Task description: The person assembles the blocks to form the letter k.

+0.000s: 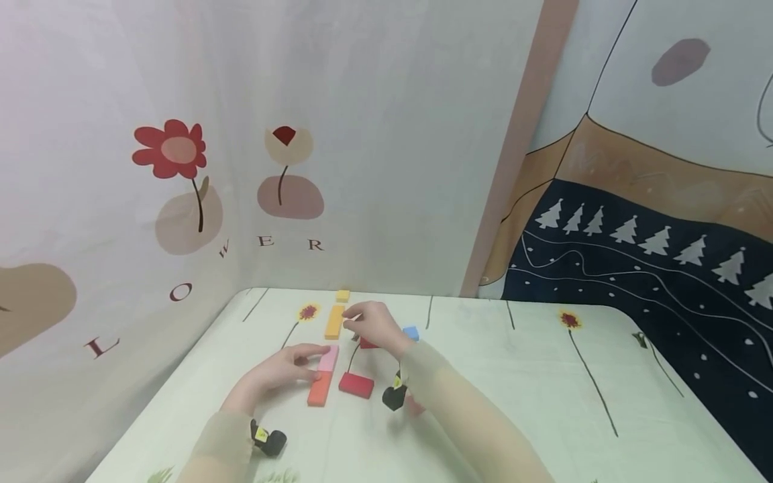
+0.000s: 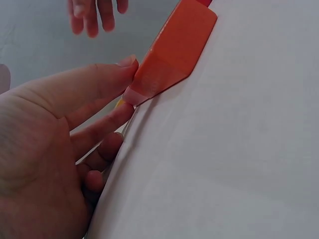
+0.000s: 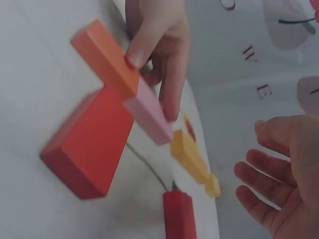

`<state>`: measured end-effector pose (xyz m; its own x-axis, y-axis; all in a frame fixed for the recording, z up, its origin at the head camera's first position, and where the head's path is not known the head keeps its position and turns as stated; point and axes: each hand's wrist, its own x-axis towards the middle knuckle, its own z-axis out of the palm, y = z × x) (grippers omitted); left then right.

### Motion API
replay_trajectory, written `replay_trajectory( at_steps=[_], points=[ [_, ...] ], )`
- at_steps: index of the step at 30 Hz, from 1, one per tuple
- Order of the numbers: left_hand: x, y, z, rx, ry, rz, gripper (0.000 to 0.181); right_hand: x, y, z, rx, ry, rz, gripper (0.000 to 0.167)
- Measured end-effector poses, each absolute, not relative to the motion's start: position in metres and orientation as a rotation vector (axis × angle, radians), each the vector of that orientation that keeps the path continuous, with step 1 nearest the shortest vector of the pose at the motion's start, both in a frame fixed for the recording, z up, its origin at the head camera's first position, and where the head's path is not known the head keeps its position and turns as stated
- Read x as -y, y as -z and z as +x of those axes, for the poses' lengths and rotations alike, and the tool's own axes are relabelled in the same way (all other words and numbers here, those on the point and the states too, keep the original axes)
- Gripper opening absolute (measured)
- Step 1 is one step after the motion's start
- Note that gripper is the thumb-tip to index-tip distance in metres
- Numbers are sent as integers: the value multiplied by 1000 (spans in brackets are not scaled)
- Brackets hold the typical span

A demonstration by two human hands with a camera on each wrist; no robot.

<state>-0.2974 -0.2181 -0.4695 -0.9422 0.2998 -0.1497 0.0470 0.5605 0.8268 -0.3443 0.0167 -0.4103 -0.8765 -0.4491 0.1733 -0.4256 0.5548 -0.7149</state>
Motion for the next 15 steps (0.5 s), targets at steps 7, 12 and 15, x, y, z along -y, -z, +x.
replay_trajectory(
  at_steps=[7,12,15],
  points=[
    [220,467,-299,-2511,-1322,260,56,-6,425,-376,-2718,1198,-705,28],
    [221,467,-299,-2509,-1323,286,56,4,432,-392,-2722,1136,-697,32],
    [221,468,-299,-2497,-1329,324,56,8,434,-396,-2745,1100,-691,32]
  ],
)
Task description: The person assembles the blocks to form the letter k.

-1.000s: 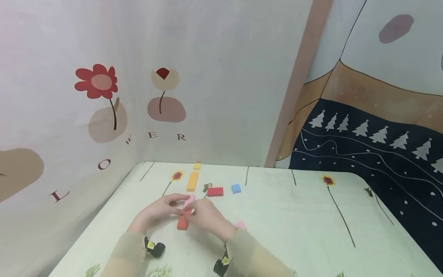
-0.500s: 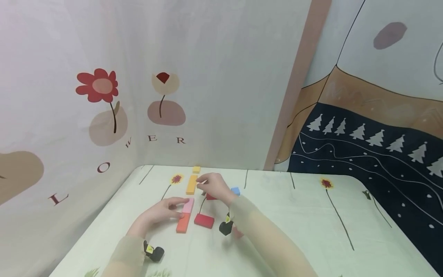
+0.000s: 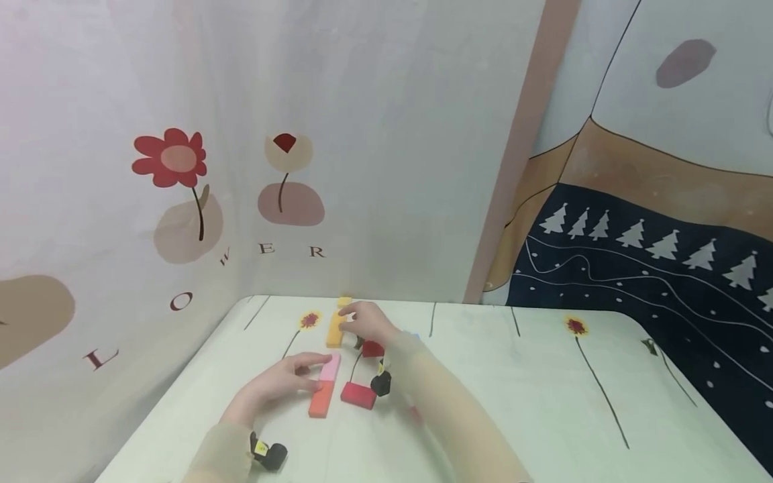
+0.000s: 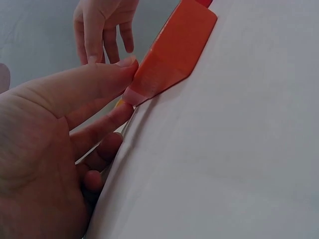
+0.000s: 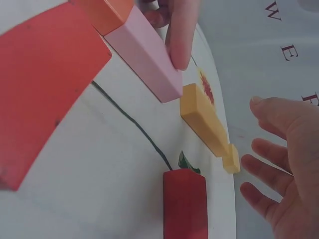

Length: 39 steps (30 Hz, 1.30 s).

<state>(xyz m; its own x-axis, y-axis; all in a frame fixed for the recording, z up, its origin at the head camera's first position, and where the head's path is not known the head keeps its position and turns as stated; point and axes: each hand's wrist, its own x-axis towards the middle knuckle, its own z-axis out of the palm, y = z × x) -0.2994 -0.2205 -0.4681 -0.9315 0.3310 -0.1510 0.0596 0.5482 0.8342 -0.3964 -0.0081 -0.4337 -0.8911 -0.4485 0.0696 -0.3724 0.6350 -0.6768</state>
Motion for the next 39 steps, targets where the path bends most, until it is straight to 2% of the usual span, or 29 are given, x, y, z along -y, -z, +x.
replay_trajectory(
  at_steps=[9,24,39],
  points=[
    [220,469,-299,-2495,-1333,344,57,22,449,-408,-2763,1015,-689,30],
    [222,470,-298,-2468,-1369,349,57,24,452,-418,-2717,1032,-689,40],
    [220,466,-297,-2463,-1371,331,56,29,456,-416,-2805,891,-744,32]
  ],
)
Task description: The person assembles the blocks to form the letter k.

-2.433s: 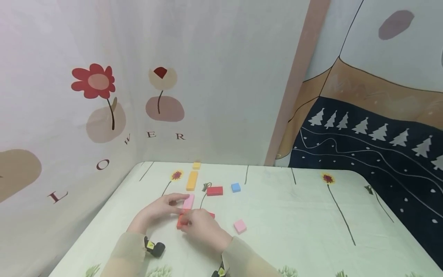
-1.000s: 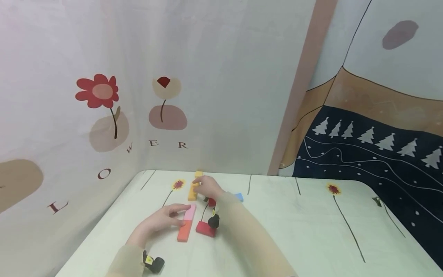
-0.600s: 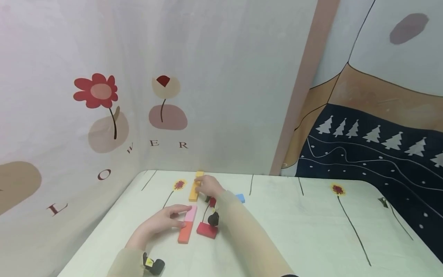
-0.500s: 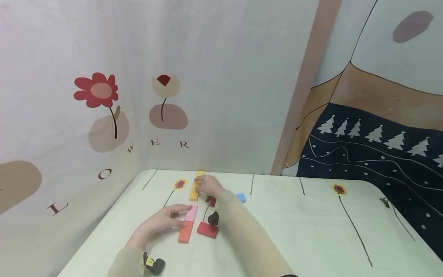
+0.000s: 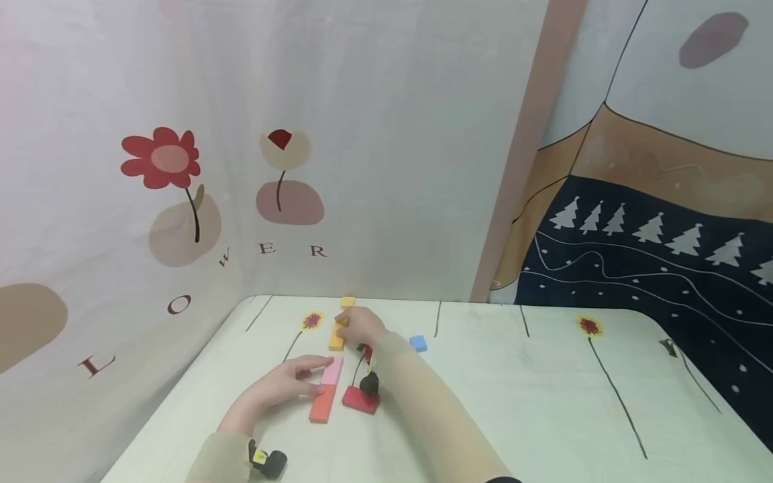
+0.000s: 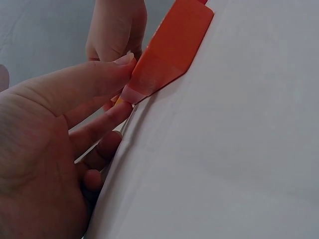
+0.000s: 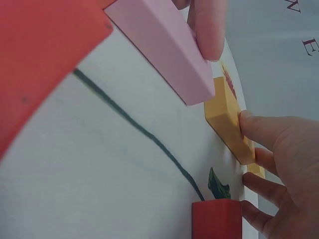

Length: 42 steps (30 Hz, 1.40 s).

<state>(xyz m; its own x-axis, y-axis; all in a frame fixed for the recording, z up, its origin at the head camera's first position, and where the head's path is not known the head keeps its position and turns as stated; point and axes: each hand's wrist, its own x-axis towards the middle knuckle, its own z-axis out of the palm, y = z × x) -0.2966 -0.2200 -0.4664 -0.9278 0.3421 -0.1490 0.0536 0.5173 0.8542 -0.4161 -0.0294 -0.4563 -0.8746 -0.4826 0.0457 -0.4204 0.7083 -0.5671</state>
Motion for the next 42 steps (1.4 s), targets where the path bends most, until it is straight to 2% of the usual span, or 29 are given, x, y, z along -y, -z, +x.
replay_trajectory(
  at_steps=[42],
  points=[
    [219,467,-299,-2492,-1341,326,56,26,453,-397,-2771,859,-661,34]
  ],
)
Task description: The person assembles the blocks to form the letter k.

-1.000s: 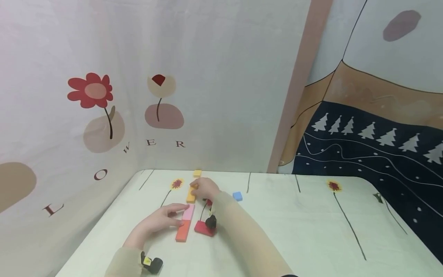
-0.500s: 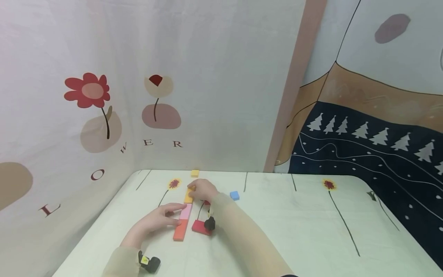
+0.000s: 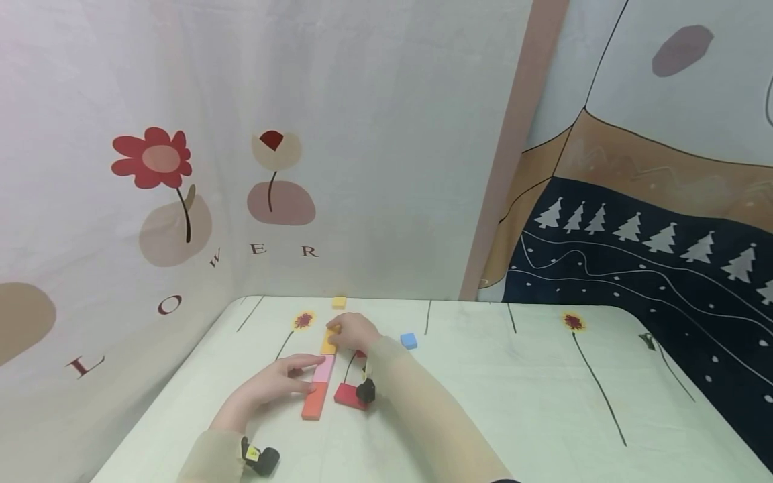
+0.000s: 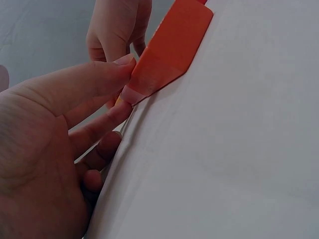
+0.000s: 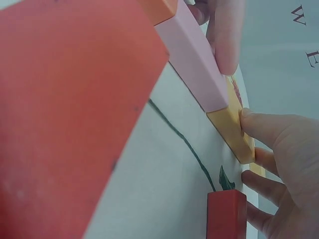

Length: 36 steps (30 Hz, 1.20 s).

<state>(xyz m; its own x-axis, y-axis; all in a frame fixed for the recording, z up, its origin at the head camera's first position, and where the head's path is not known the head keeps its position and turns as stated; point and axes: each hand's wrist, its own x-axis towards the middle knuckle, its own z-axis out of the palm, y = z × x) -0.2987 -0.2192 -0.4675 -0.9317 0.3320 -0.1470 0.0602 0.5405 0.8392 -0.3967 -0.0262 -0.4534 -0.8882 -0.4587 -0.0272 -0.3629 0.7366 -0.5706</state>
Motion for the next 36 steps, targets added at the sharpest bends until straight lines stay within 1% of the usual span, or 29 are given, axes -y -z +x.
replay_trajectory(
  at_steps=[11,29,36],
  points=[
    [218,467,-299,-2491,-1326,318,60,26,455,-398,-2772,865,-657,35],
    [219,464,-299,-2459,-1343,280,60,25,455,-396,-2777,861,-672,35],
    [218,466,-299,-2443,-1360,314,59,14,448,-403,-2788,985,-661,35]
  ],
)
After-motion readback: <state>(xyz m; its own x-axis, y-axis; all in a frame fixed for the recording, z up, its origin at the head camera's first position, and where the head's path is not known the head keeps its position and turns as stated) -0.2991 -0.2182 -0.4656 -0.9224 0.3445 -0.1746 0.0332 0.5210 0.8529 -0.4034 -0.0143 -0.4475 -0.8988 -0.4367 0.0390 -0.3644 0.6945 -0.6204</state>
